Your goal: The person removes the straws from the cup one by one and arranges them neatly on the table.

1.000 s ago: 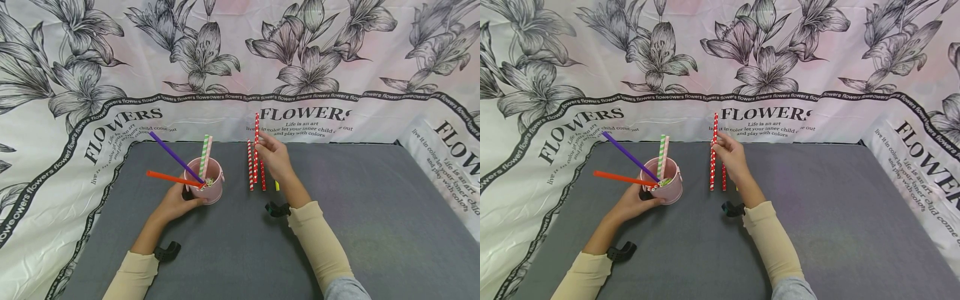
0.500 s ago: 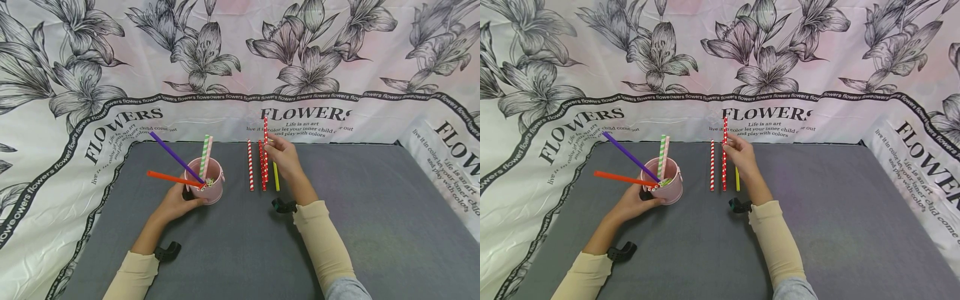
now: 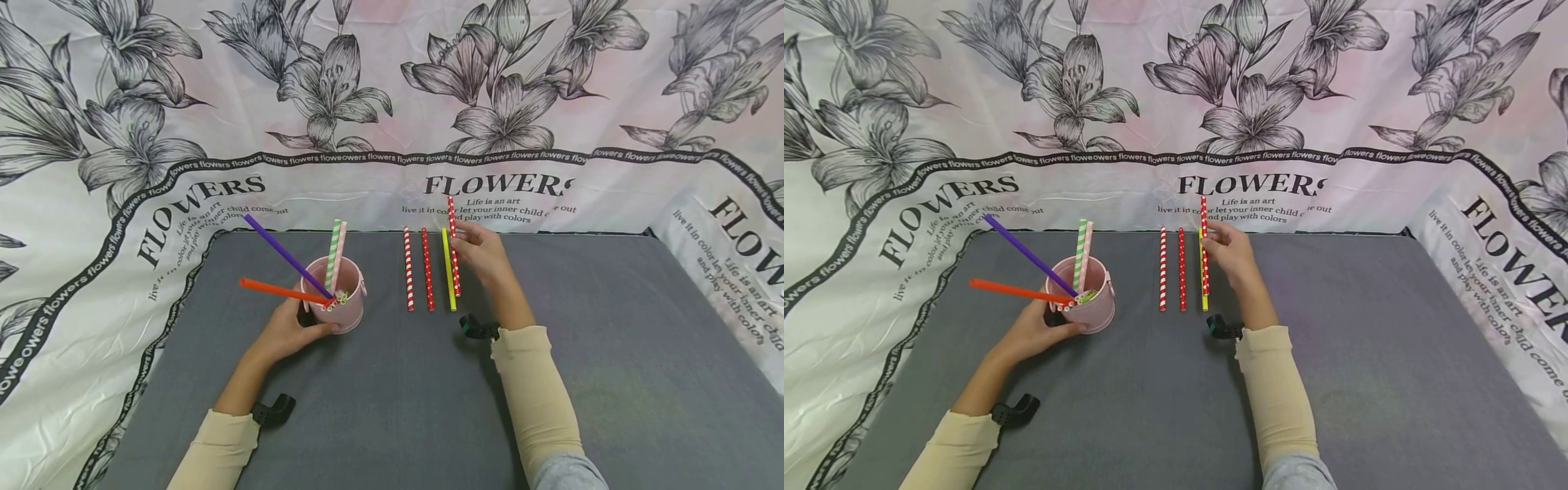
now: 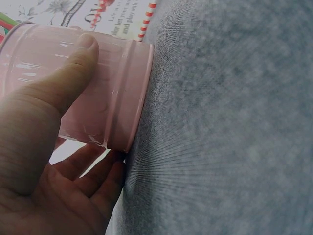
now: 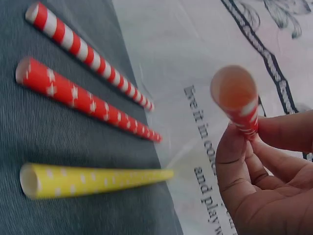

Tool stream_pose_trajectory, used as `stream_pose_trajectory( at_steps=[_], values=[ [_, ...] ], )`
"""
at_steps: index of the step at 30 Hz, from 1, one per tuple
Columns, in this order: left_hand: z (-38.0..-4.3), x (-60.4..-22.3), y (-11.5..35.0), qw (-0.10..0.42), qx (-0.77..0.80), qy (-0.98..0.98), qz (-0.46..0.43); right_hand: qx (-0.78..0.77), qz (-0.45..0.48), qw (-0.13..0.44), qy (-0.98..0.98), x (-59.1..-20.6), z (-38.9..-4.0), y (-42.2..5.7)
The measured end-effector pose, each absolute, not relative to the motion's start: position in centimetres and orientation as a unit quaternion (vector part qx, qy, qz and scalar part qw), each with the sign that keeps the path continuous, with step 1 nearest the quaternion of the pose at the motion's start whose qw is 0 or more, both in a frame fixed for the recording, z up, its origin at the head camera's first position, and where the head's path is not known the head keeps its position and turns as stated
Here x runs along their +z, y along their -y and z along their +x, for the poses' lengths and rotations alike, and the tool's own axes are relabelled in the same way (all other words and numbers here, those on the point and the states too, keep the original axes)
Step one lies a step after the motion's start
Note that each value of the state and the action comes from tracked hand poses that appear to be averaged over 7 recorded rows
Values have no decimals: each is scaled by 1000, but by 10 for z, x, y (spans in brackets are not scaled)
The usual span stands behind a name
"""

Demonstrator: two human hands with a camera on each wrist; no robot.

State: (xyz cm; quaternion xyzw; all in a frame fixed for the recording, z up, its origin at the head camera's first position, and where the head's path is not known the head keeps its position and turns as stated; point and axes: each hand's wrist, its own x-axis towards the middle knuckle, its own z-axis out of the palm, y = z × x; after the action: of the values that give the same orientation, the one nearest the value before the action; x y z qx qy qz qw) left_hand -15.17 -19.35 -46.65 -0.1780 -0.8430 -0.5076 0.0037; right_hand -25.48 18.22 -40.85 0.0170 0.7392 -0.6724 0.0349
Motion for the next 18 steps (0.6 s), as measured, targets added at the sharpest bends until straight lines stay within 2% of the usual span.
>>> stream_pose_trajectory(
  at_steps=[18],
  values=[
    [-151,-465,194,5,-510,841,-179,-575,58,63,-813,-423,-261,-208]
  ],
)
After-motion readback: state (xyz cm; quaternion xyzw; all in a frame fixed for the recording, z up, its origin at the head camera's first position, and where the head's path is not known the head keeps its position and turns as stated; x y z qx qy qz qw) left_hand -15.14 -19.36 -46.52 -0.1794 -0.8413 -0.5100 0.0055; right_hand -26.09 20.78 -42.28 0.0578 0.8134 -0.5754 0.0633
